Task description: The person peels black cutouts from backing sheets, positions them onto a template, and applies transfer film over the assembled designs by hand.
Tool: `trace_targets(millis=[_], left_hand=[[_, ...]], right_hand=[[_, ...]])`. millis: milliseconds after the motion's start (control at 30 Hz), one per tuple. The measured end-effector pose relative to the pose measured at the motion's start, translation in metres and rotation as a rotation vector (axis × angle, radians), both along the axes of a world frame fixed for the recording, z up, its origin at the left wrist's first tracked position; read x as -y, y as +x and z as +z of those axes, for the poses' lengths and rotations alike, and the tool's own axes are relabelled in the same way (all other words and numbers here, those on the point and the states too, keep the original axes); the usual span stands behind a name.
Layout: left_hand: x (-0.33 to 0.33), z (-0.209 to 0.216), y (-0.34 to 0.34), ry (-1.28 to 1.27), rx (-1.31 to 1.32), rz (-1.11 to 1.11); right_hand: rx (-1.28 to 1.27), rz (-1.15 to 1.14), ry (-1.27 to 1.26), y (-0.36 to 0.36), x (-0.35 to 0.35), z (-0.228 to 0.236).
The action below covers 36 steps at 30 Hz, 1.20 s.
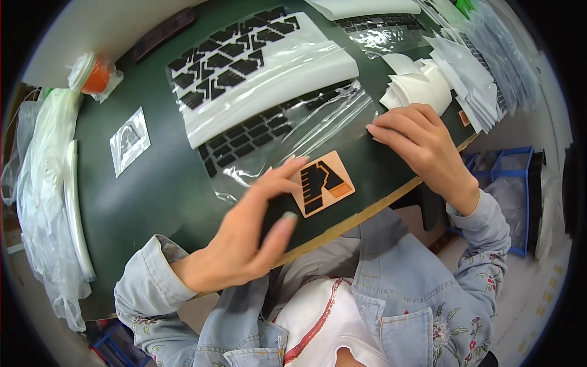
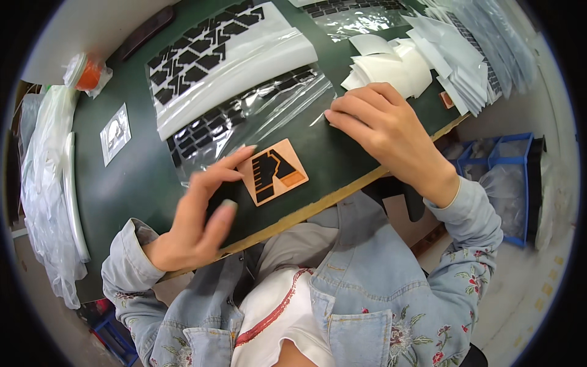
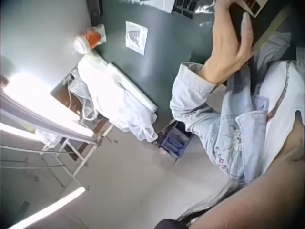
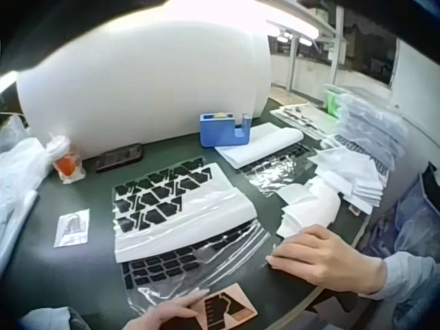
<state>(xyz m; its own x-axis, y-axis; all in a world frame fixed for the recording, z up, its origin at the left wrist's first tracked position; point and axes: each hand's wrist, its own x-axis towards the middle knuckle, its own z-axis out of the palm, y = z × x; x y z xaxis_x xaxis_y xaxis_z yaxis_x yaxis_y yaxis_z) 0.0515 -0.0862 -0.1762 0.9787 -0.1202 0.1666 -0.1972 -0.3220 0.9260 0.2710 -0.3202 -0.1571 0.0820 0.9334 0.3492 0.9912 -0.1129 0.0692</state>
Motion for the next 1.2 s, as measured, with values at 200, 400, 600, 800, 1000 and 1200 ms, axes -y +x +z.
trace_targets(millis=[200, 400, 600, 800, 1000, 1200], left_hand=[[-0.018, 0.033, 0.013, -0.793, -0.385, 0.329], [-0.050, 0.036, 0.046, 0.941, 0.213, 0.288], [-0.059, 0.015, 0.054, 0.994, 0.106, 0.310], [-0.056, 0.015, 0.064, 0.855, 0.079, 0.318], [-0.057, 0.012, 0.060, 0.916, 0.059, 0.319], [-0.057, 0.013, 0.055, 0.919, -0.031, 0.257]], right_hand=[[-0.088, -0.043, 0.050, 0.000, 0.007, -0.007], [-0.137, -0.044, 0.107, 0.005, -0.005, 0.001], [-0.469, -0.101, 0.212, 0.071, -0.002, 0.037], [0.044, -0.288, -0.017, 0.245, 0.016, 0.037], [0.166, -0.266, -0.255, 0.265, -0.006, 0.014], [0.302, -0.301, -0.203, 0.261, -0.014, -0.004]])
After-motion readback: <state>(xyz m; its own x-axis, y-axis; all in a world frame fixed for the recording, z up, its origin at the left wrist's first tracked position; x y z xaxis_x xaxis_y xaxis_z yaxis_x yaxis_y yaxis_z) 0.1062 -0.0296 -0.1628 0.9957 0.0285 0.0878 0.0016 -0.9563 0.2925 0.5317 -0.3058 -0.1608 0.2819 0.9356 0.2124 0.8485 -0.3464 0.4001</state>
